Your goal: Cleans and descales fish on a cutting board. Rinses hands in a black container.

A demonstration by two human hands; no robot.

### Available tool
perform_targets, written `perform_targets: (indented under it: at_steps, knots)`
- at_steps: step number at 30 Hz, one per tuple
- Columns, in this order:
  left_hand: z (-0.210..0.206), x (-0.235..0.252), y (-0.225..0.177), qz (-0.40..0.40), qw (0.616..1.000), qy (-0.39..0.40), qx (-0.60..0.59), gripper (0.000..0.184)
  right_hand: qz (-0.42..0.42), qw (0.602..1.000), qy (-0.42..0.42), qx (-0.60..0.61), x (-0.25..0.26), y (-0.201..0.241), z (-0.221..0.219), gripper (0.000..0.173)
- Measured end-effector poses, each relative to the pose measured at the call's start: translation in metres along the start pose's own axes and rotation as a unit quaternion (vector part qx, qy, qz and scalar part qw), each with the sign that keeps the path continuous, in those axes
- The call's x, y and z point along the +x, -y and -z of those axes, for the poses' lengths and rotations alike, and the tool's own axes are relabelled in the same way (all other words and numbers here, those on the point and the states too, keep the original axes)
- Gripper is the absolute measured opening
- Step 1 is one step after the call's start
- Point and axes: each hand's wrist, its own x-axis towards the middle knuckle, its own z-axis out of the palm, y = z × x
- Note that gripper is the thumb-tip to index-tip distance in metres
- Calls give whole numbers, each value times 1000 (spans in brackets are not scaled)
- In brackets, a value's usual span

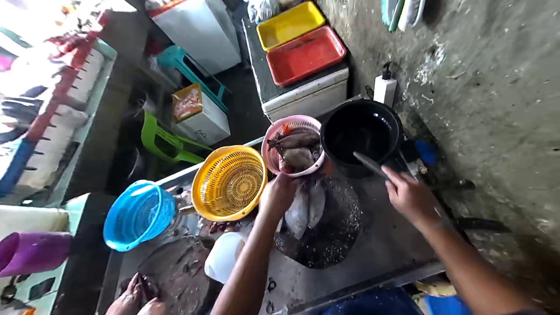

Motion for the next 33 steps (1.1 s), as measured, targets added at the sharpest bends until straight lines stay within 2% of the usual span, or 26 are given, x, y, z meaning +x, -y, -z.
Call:
perform_targets:
  at_steps: [1, 3, 5, 6, 7, 8, 9, 11, 13, 15, 17, 18, 20, 21, 22, 24, 26, 28, 29, 31, 33]
  knots:
    - [-3, 25, -32, -74, 996, -41, 4, 32, -7, 999, 24, -44, 40, 10, 11, 45]
    - [-23, 79, -93, -171, 985, -1, 37, 31, -18, 991, 81, -103, 114, 24, 7, 41]
    - [-60, 125, -138, -183, 969, 122, 111, 29, -52, 977, 160, -129, 167, 26, -27, 26]
    - [-78, 142, -155, -167, 952, 217, 133, 31, -85, 967, 207, -119, 182, 23, -50, 24]
    - [-93, 156, -165, -155, 926, 315, 140, 34, -126, 958, 244, -88, 188, 17, -77, 29]
    - [-102, 166, -170, -141, 903, 377, 151, 38, -168, 948, 267, -32, 189, 8, -104, 35]
    - [-105, 172, -171, -125, 898, 393, 156, 40, -186, 935, 301, 21, 193, 3, -116, 40]
    - [-114, 170, -158, -47, 928, 338, 150, 43, -127, 935, 330, 30, 202, 1, -114, 38]
    - [-117, 170, -156, 6, 936, 317, 154, 45, -72, 949, 305, -23, 199, 14, -56, 51]
    - [-129, 190, -146, -43, 936, 316, 149, 41, -42, 969, 236, -63, 171, 20, 14, 40]
    - [-127, 200, -139, -99, 953, 274, 79, 38, -27, 984, 149, -92, 126, 12, 73, 24]
    - [-115, 197, -141, -100, 966, 233, 40, 46, -28, 988, 103, -108, 101, 5, 99, 22]
    - [-87, 176, -143, -79, 986, 143, -34, 74, -33, 987, 52, -147, 48, -7, 136, 15]
    - [-73, 166, -141, -86, 989, 98, -73, 76, -37, 983, 42, -173, 25, -13, 144, 11]
    - [-62, 157, -133, -115, 985, 58, -111, 70, -45, 977, 43, -206, 5, -20, 144, 8]
    - [-40, 140, -107, -185, 972, 31, -143, 43, -66, 956, 91, -271, -23, -43, 121, 6]
    - [-30, 114, -74, -196, 967, 3, -161, 43, -69, 930, 168, -321, -44, -80, 78, 7]
    - [-23, 70, -40, -160, 968, -21, -193, 38, -57, 919, 216, -325, -65, -108, 47, 11]
    - [-19, 45, -20, -135, 967, -38, -214, 36, -50, 925, 212, -312, -66, -110, 44, 14]
    - [-27, -12, 40, -80, 955, -97, -267, 35, -32, 956, 147, -250, -62, -90, 46, 15]
    - [-58, -71, 96, -14, 914, -175, -364, 36, -21, 981, 73, -178, -56, -61, 49, 21]
